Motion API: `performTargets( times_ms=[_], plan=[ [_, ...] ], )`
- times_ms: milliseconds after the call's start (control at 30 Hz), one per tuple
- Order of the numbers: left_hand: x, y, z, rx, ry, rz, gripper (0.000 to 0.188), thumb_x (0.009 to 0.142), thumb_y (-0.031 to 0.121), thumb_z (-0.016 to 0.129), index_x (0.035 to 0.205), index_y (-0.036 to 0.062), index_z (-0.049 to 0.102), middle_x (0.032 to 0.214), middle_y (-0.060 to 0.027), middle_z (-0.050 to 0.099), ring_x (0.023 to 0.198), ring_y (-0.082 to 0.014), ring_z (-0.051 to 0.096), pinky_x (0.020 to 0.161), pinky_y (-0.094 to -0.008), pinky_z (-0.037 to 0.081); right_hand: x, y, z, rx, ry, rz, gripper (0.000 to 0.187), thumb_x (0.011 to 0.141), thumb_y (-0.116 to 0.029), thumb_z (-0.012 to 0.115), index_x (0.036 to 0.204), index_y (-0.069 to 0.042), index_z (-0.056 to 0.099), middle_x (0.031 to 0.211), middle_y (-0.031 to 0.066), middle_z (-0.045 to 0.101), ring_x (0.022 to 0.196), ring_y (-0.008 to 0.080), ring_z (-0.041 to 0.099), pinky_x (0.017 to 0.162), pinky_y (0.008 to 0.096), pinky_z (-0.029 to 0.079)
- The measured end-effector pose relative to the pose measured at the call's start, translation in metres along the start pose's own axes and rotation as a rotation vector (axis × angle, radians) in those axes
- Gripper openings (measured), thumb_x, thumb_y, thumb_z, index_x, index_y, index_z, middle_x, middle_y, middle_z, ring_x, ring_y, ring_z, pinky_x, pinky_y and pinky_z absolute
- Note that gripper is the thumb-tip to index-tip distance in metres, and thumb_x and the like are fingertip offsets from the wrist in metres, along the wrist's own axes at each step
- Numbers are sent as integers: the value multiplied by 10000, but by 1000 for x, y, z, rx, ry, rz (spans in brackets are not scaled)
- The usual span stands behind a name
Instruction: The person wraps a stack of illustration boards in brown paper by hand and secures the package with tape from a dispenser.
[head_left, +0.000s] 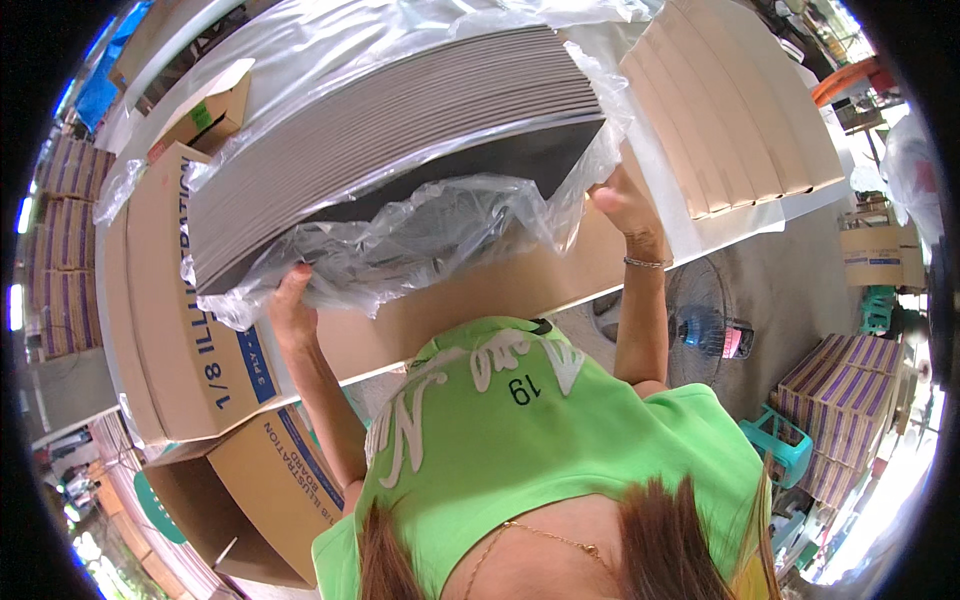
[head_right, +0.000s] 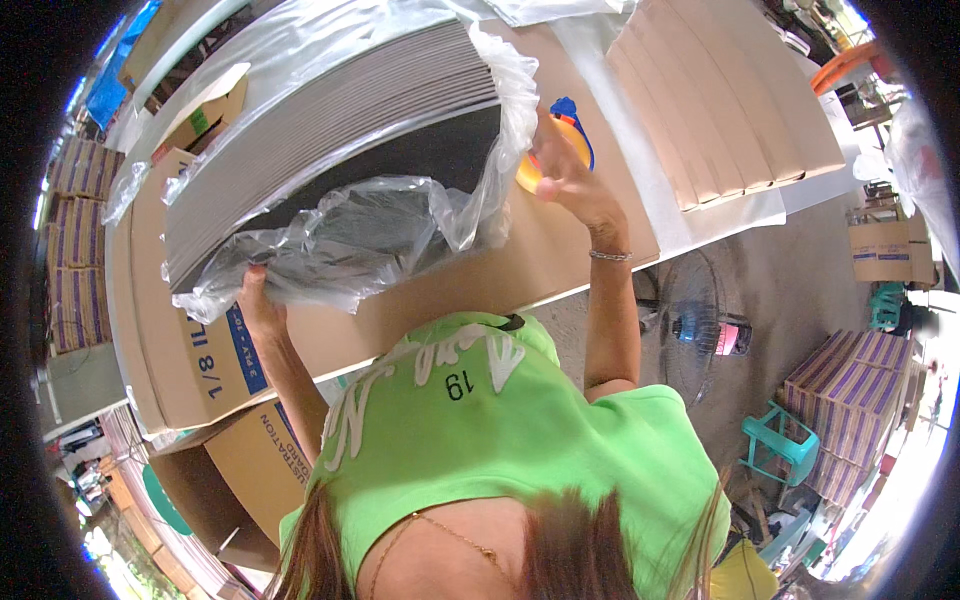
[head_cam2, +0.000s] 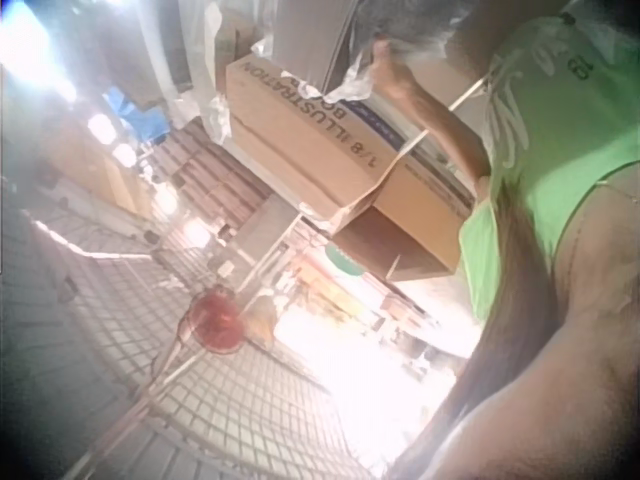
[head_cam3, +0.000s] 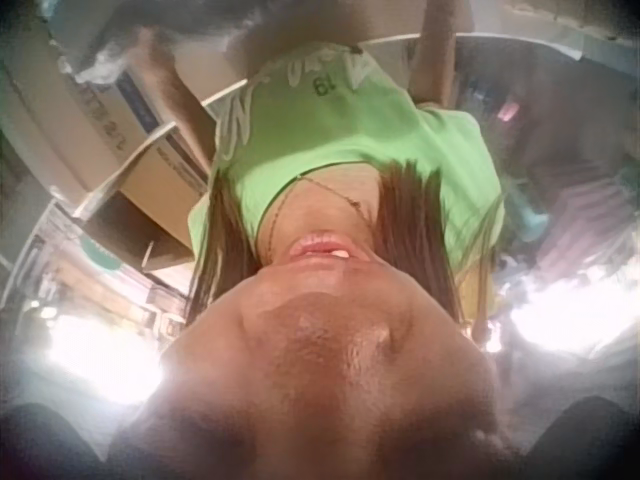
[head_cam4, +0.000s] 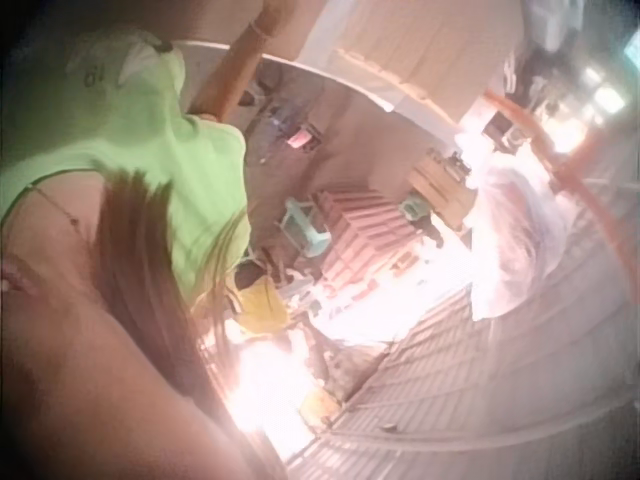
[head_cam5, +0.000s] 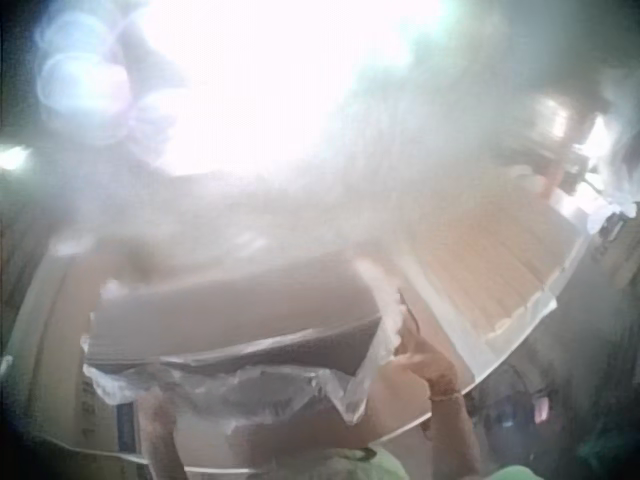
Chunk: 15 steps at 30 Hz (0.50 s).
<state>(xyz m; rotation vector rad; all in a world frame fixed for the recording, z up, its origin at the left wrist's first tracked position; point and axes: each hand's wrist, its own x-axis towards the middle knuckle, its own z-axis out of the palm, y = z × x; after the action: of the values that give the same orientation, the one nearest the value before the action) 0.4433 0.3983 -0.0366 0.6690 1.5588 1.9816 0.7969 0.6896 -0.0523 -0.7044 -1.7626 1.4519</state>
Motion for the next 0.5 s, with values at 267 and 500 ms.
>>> performTargets(
  times_ms=[267,500],
  plan=[
    [4,22,42,-53,30,106,486,733,195,752,1146,-5,593,1114,-69,596,1003,-203,560,949,-347,407,-1,-12,95,-362,76,-222,624,702,-276,836,1145,15,507,976,59,534,908,202,519,836,368,448],
    [0,12,22,370,-13,113,544,719,387,801,1047,-19,647,1032,-86,646,925,-188,580,853,-321,446,-9,-35,85,-237,-156,412,698,677,-266,852,1234,-6,523,1066,83,646,999,178,603,926,337,463]
  ],
)
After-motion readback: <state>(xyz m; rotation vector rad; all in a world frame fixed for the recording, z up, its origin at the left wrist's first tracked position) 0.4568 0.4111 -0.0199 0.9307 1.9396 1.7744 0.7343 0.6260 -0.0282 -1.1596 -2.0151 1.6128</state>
